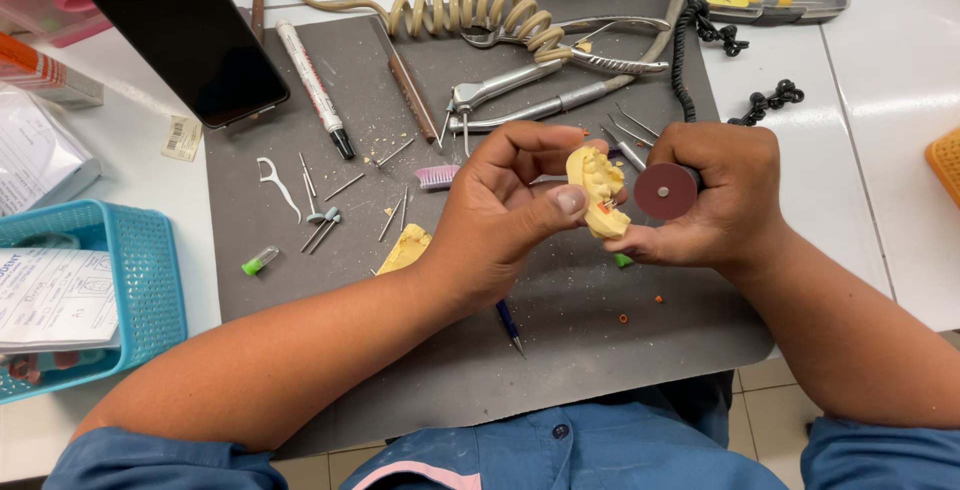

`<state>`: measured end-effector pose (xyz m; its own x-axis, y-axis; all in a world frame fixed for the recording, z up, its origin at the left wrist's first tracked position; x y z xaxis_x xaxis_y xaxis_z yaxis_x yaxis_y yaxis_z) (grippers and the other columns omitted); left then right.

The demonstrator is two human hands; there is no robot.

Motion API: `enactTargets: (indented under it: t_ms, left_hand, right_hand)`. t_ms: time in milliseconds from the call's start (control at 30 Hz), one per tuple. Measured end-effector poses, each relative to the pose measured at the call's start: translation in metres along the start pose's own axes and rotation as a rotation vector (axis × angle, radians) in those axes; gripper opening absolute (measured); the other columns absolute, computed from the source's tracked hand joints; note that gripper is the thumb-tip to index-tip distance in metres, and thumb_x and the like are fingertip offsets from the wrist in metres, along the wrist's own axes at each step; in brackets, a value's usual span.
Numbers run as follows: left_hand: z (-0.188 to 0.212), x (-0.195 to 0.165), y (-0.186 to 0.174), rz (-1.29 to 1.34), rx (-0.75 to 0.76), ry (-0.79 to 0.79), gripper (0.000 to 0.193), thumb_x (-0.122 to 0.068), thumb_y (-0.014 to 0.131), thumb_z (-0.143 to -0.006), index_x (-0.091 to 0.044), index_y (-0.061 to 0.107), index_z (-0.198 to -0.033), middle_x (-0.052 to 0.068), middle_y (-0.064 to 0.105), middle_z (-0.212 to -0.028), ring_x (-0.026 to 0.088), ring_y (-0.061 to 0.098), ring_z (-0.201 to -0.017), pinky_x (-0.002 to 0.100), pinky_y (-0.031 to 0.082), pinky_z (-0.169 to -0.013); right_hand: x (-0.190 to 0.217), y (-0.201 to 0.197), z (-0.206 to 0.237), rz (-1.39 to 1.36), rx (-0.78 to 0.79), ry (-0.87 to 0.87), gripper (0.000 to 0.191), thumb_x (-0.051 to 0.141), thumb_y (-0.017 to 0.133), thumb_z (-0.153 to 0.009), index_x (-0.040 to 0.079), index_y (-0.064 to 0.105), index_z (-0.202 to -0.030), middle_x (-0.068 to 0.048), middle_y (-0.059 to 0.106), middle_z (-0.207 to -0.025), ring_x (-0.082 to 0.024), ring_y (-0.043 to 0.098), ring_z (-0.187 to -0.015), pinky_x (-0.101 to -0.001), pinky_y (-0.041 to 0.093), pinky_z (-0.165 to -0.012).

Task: The person holds a yellow dental prosthesis in the left hand and uses a rotary grinding tool with a disc attachment in the right hand to grind and smooth the inner surface of the prosthesis. The person rotates the prosthesis to access different areas while grinding continuously.

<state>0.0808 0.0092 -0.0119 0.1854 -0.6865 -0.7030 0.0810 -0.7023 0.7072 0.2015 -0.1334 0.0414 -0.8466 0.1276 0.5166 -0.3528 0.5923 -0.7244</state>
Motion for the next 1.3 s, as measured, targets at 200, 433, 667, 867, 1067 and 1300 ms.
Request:
enactTargets:
  t_ms: [200, 433, 667, 867, 1067, 1300]
  left_hand:
    - [0.014, -0.009, 0.017, -0.151, 0.142, 0.051, 0.062, -0.002, 0.082, -0.090, -0.005, 0.048, -0.142, 0.017, 0.055, -0.150, 0.025, 0.061, -0.132, 0.044, 0.054, -0.118]
    - [0.018, -0.009, 0.016, -0.152, 0.160, 0.072, 0.058, -0.005, 0.084, -0.092, -0.006, 0.049, -0.138, 0.015, 0.056, -0.148, 0.021, 0.060, -0.132, 0.042, 0.049, -0.123]
    - [0.023, -0.013, 0.019, -0.234, 0.199, 0.132, 0.054, -0.002, 0.083, -0.094, -0.006, 0.050, -0.137, 0.013, 0.058, -0.148, 0.018, 0.058, -0.128, 0.039, 0.045, -0.121]
    - [0.023, -0.015, 0.020, -0.238, 0.199, 0.121, 0.055, -0.002, 0.083, -0.093, -0.005, 0.051, -0.137, 0.011, 0.055, -0.144, 0.017, 0.058, -0.128, 0.039, 0.044, -0.122]
    - [0.023, -0.015, 0.021, -0.239, 0.192, 0.110, 0.055, -0.001, 0.082, -0.092, -0.005, 0.050, -0.136, 0.012, 0.057, -0.148, 0.018, 0.058, -0.129, 0.040, 0.045, -0.125]
    - [0.022, -0.015, 0.022, -0.231, 0.185, 0.105, 0.055, -0.001, 0.082, -0.091, -0.005, 0.050, -0.135, 0.013, 0.057, -0.148, 0.019, 0.057, -0.130, 0.040, 0.046, -0.127]
  right_hand:
    - [0.008, -0.002, 0.002, -0.057, -0.026, -0.015, 0.065, 0.067, 0.083, -0.067, 0.008, 0.055, -0.072, -0.001, 0.054, -0.065, -0.011, 0.054, -0.051, -0.0246, 0.039, -0.049]
    - [0.011, 0.000, 0.000, -0.057, -0.014, -0.075, 0.067, 0.068, 0.083, -0.063, 0.008, 0.054, -0.070, -0.003, 0.052, -0.063, -0.015, 0.052, -0.051, -0.0268, 0.037, -0.048]
    - [0.013, 0.003, -0.001, -0.051, 0.017, -0.104, 0.066, 0.065, 0.084, -0.060, 0.008, 0.052, -0.067, -0.005, 0.050, -0.061, -0.021, 0.051, -0.054, -0.0304, 0.037, -0.049]
    - [0.013, 0.003, -0.001, -0.057, 0.037, -0.095, 0.064, 0.063, 0.085, -0.059, 0.008, 0.053, -0.068, -0.006, 0.051, -0.061, -0.022, 0.052, -0.054, -0.0311, 0.038, -0.049]
    - [0.014, 0.004, -0.001, -0.058, 0.041, -0.087, 0.063, 0.062, 0.085, -0.061, 0.008, 0.053, -0.069, -0.006, 0.053, -0.061, -0.022, 0.054, -0.054, -0.0332, 0.040, -0.054]
    - [0.012, 0.006, -0.002, -0.065, 0.034, -0.103, 0.063, 0.064, 0.082, -0.063, 0.008, 0.053, -0.068, -0.005, 0.052, -0.060, -0.019, 0.054, -0.053, -0.0298, 0.039, -0.047]
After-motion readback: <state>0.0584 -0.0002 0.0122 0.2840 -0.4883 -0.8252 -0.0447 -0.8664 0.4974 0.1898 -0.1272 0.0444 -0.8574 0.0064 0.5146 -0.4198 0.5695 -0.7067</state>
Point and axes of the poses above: each hand's wrist, its own z-axis away from the middle knuckle, its own y-axis out of the palm, x = y × z, the point moved 6 cm from there along -z, towards the middle knuckle
